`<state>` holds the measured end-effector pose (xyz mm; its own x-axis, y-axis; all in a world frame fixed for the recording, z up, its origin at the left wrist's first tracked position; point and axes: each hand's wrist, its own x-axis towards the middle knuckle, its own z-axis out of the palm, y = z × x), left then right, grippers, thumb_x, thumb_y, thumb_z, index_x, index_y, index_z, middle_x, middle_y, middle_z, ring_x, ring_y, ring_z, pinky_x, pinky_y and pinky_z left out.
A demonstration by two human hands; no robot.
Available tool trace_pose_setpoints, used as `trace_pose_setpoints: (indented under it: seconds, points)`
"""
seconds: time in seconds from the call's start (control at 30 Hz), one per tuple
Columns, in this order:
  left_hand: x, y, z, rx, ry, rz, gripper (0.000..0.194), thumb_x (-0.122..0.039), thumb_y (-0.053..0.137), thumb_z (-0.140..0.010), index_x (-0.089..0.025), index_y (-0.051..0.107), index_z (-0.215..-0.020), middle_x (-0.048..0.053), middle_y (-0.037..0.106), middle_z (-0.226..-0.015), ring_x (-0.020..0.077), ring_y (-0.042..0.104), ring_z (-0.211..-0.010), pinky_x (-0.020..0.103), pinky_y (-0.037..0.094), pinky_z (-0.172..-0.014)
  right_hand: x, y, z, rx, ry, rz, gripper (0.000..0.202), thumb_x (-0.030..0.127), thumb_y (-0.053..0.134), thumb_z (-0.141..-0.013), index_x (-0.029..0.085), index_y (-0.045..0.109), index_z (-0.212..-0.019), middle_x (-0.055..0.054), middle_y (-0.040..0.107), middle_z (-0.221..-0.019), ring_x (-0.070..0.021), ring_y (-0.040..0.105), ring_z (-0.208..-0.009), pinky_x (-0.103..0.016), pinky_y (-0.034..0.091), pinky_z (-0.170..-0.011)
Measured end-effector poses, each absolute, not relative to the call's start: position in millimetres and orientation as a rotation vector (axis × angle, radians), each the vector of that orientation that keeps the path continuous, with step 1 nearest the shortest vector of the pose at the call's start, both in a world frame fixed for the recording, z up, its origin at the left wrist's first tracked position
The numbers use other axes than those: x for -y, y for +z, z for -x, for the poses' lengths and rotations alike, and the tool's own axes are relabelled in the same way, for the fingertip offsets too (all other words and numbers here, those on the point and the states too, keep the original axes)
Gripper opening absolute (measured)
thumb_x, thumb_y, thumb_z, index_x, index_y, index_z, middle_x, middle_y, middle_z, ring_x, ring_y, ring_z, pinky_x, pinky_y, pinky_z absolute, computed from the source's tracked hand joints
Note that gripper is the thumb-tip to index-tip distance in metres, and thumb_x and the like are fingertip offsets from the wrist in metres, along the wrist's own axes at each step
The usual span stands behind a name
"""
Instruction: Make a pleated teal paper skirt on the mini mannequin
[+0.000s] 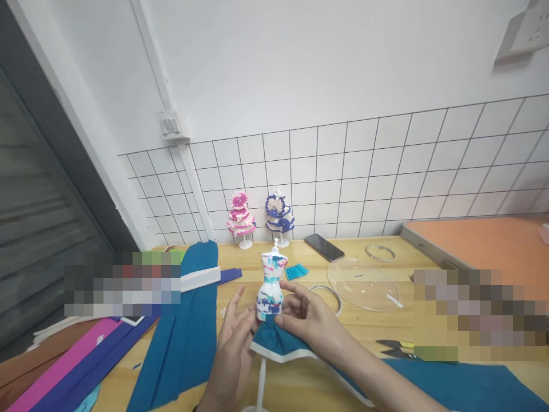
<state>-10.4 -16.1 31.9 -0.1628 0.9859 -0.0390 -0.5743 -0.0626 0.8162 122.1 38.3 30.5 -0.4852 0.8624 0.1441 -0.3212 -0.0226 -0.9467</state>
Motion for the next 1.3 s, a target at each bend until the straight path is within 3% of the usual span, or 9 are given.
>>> trace_pose_setpoints:
  seconds: [0.1, 0.3, 0.43, 0.6, 0.73, 0.87, 1.13, 1.3]
  points:
    - [17.3, 33.2, 6.1, -0.896, 1.604, -0.696, 0.065, -0.027, 0.06, -0.076, -0.025, 0.028, -0.132, 0.004, 0.065, -0.088, 0.017, 0.062, -0.08, 0.026, 0.045, -0.07, -40.4, 27.6, -122.0, 1.317, 1.668, 0.682, 0.064, 0.02, 0.073, -0.06, 0.013, 0.041, -0.116, 0.005, 0.059, -0.065, -0.0095, 0.053, -0.057, -0.024, 0.039, -0.058]
    - [11.8, 27.9, 8.3, -1.087, 1.652, -0.759, 0.065, -0.036, 0.061, -0.073, -0.023, 0.03, -0.129, 0.001, 0.06, -0.073, 0.0155, 0.059, -0.062, 0.024, 0.044, -0.054, -36.6, 30.1, -123.3, 1.305, 1.711, 0.706, 0.077, 0.022, 0.074, -0.059, 0.01, 0.035, -0.124, 0.004, 0.059, -0.066, -0.0099, 0.053, -0.059, -0.024, 0.038, -0.059]
    - [8.0, 19.9, 18.4, -1.173, 1.666, -0.96, 0.05, -0.043, 0.05, -0.079, -0.021, 0.035, -0.121, 0.002, 0.056, -0.075, 0.0166, 0.057, -0.066, 0.027, 0.046, -0.056, -36.6, 34.0, -126.6, 1.329, 1.686, 0.678, 0.074, 0.021, 0.072, -0.062, 0.013, 0.035, -0.125, 0.004, 0.059, -0.067, -0.0098, 0.053, -0.059, -0.024, 0.038, -0.059]
    - [15.5, 15.3, 24.7, -1.459, 1.565, -1.785, 0.039, -0.023, 0.061, -0.07, -0.023, 0.045, -0.106, 0.004, 0.052, -0.093, 0.0201, 0.053, -0.083, 0.039, 0.042, -0.079, -46.9, 34.6, -131.0, 1.317, 1.537, 0.752, 0.073, 0.024, 0.072, -0.062, 0.012, 0.035, -0.124, 0.006, 0.055, -0.061, -0.0095, 0.051, -0.055, -0.023, 0.037, -0.054]
    - [19.0, 16.9, 23.2, -1.549, 1.37, -2.309, 0.031, -0.006, 0.052, -0.071, -0.023, 0.048, -0.096, 0.005, 0.052, -0.093, 0.0223, 0.05, -0.091, 0.039, 0.04, -0.078, -51.5, 34.9, -132.7, 1.315, 1.475, 0.775, 0.074, 0.026, 0.071, -0.061, 0.012, 0.034, -0.124, 0.007, 0.053, -0.06, -0.0097, 0.05, -0.053, -0.022, 0.037, -0.052]
    - [16.7, 16.9, 22.6, -1.546, 1.324, -2.448, 0.033, -0.002, 0.049, -0.07, -0.021, 0.048, -0.097, 0.008, 0.052, -0.098, 0.0235, 0.049, -0.096, 0.04, 0.039, -0.079, -50.4, 35.6, -132.3, 1.339, 1.467, 0.773, 0.073, 0.025, 0.07, -0.063, 0.011, 0.033, -0.124, 0.007, 0.052, -0.061, -0.0093, 0.049, -0.054, -0.022, 0.037, -0.053]
    - [14.5, 17.1, 24.3, -1.565, 1.572, -2.61, 0.024, 0.001, 0.046, -0.072, -0.021, 0.052, -0.079, 0.003, 0.056, -0.077, 0.019, 0.053, -0.075, 0.034, 0.038, -0.066, -47.0, 30.5, -128.4, 1.369, 1.464, 0.788, 0.068, 0.024, 0.07, -0.062, 0.014, 0.037, -0.121, 0.007, 0.05, -0.061, -0.0102, 0.049, -0.056, -0.023, 0.038, -0.056]
    - [18.1, 22.0, 25.0, -1.494, 1.56, -2.772, 0.024, 0.001, 0.046, -0.073, -0.022, 0.051, -0.079, 0.002, 0.057, -0.065, 0.017, 0.054, -0.063, 0.031, 0.04, -0.06, -44.4, 32.3, -126.1, 1.322, 1.441, 0.819, 0.065, 0.026, 0.07, -0.061, 0.014, 0.041, -0.118, 0.008, 0.048, -0.059, -0.0097, 0.048, -0.053, -0.023, 0.036, -0.054]
